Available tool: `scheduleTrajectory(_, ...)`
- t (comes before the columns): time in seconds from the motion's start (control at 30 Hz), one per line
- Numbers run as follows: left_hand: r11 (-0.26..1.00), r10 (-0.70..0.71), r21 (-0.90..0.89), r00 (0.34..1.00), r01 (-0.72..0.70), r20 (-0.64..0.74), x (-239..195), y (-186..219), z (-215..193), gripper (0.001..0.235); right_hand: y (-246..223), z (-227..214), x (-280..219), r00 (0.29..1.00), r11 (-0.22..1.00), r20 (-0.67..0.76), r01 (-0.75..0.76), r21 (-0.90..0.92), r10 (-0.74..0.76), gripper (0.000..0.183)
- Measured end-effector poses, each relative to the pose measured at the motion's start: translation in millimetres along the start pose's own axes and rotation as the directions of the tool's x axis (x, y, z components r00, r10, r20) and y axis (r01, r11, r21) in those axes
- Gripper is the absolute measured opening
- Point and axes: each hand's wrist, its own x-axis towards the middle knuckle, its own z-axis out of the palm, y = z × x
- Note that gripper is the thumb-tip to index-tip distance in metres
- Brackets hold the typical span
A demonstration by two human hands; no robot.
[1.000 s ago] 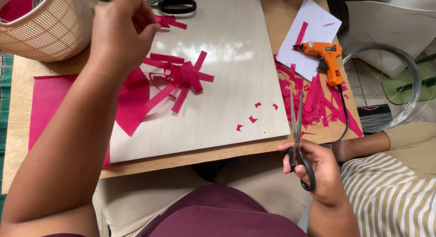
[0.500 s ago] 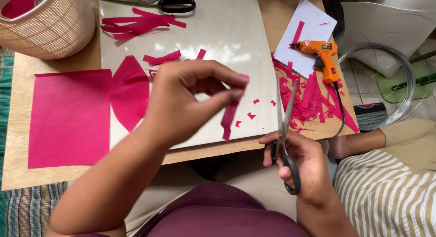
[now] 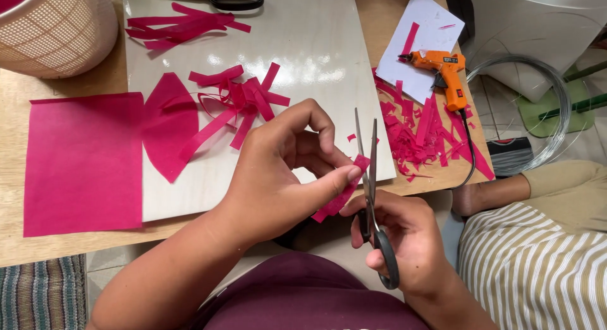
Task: The person uses scissors to cut a long strip of pink paper into small, uniform pieces. They hold the paper strip with one hand and repeatedly snip off small segments, dropping the cut pieces onto the table surface.
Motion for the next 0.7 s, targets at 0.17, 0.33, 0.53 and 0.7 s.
scheduleTrajectory(0.17, 1.000, 0.008, 0.024, 1.000, -0.008, 0.000, -1, -3, 3, 0.030, 1, 0, 1, 1.000, 0.999, 0.000, 0.027, -0.024, -0.027, 0.073)
scheduleTrajectory(0.33, 0.998, 0.016, 0.063, 1.000, -0.016, -0.002, -2, -2, 4, 0.030, 8, -2, -1, 1.000, 1.000, -0.019, -0.002, 0.008, 0.002, 0.077)
scheduleTrajectory(0.53, 0.999, 0.020, 0.049, 1.000, -0.020, -0.001, -1, -4, 4, 0.030, 10, -2, -1, 1.000, 1.000, -0.029, 0.002, 0.017, -0.002, 0.078)
scheduleTrajectory(0.7, 0.997, 0.018, 0.071, 1.000, -0.017, -0.016, 0, -6, 3, 0.031, 6, -1, 2, 0.999, 0.999, -0.033, -0.012, -0.034, 0.011, 0.078)
